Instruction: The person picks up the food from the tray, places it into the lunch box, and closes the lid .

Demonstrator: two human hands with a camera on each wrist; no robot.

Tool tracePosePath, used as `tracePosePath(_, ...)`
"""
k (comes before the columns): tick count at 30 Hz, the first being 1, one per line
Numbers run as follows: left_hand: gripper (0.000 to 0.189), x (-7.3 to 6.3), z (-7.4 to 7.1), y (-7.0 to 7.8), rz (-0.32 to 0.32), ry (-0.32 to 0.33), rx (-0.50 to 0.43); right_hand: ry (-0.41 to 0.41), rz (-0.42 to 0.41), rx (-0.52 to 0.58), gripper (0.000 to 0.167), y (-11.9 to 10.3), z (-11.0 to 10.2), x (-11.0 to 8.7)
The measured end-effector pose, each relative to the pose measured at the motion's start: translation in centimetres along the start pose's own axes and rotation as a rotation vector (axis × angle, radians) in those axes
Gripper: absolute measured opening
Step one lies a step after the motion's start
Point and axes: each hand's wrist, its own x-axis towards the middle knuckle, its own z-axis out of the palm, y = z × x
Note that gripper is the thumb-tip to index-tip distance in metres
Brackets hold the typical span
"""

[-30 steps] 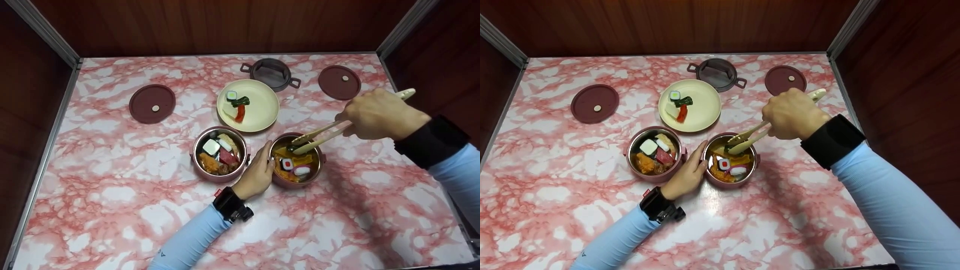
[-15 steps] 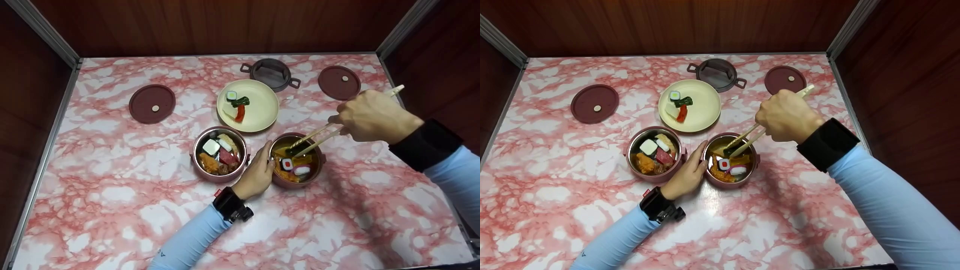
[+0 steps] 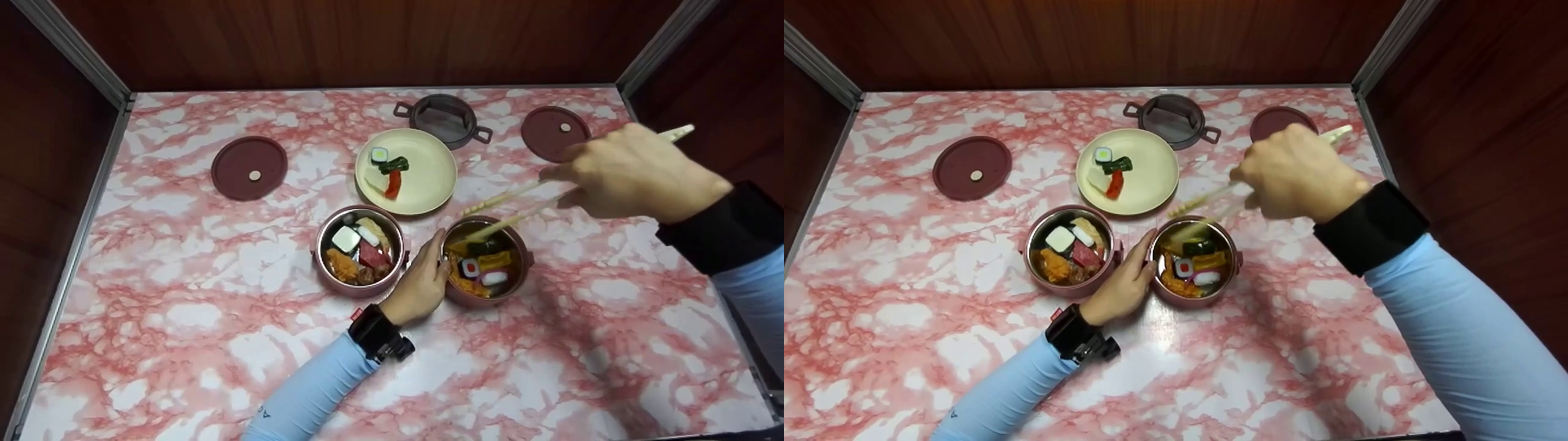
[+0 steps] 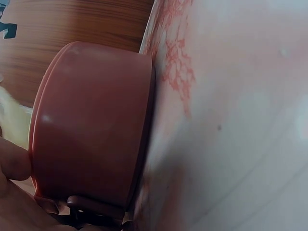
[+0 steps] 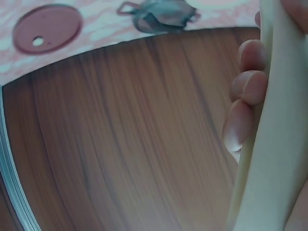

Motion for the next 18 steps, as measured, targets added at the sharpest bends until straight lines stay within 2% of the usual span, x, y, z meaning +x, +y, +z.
tracePosePath(3,0.058,0.0,0.0,0.0,0.009,0.01,0.006,0.113,0.008,0.018,0.041,0.6,-0.7,0.2)
tracePosePath(9,0.059,-0.1,-0.1,-0.1,-0.003,0.018,0.021,0.263,0.147,-0.002,0.042,1.4,-0.7,0.9)
tracePosePath(13,0.059,0.0,-0.1,-0.1,0.002,0.024,0.018,0.304,0.273,0.043,0.041,1.5,1.2,1.8)
tracePosePath(18,0.058,0.1,0.0,0.0,0.012,0.03,0.02,0.298,0.344,0.136,0.037,1.7,4.5,3.6)
